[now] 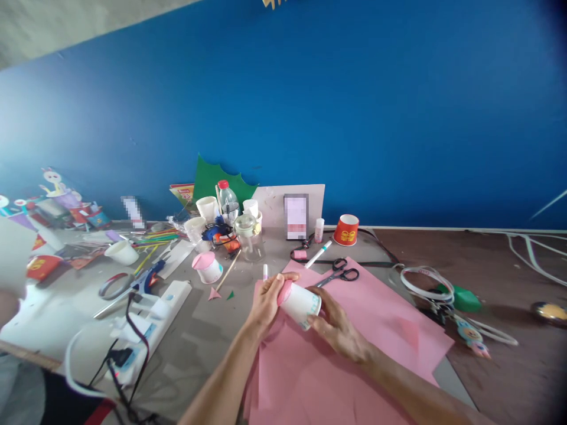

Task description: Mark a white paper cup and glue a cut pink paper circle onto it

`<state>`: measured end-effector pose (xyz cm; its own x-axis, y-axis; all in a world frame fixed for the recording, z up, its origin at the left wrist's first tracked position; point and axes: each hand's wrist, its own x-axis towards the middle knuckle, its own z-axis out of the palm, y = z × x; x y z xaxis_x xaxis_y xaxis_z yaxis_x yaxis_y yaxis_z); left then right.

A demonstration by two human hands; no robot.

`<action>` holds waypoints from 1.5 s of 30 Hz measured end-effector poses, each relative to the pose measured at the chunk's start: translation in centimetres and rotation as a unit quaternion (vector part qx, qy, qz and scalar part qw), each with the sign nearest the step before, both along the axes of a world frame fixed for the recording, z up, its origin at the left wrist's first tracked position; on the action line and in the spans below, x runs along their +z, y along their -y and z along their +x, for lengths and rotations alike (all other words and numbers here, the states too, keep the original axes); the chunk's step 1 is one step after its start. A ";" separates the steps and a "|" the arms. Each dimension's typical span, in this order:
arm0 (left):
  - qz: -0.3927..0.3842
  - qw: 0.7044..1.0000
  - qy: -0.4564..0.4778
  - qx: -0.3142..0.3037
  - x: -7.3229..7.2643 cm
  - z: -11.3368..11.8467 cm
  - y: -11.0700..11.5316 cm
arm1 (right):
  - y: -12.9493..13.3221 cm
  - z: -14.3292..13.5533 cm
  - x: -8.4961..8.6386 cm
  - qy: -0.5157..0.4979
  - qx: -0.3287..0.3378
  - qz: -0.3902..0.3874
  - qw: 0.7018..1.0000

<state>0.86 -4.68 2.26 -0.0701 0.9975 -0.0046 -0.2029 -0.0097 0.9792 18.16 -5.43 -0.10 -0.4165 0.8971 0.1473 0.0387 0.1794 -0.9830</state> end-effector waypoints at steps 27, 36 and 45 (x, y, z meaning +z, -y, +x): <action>0.048 0.996 0.071 0.032 -1.5 -0.5 -0.2 | -0.1 -0.2 -1.9 0.062 -0.087 0.172 0.979; 0.040 0.999 0.012 0.023 -0.4 -0.3 0.2 | -0.1 -0.2 -0.9 0.039 -0.058 0.089 0.994; 0.002 0.979 0.204 0.020 -1.2 -0.3 -0.6 | -0.5 -0.5 -1.0 -0.126 -0.051 -0.033 0.990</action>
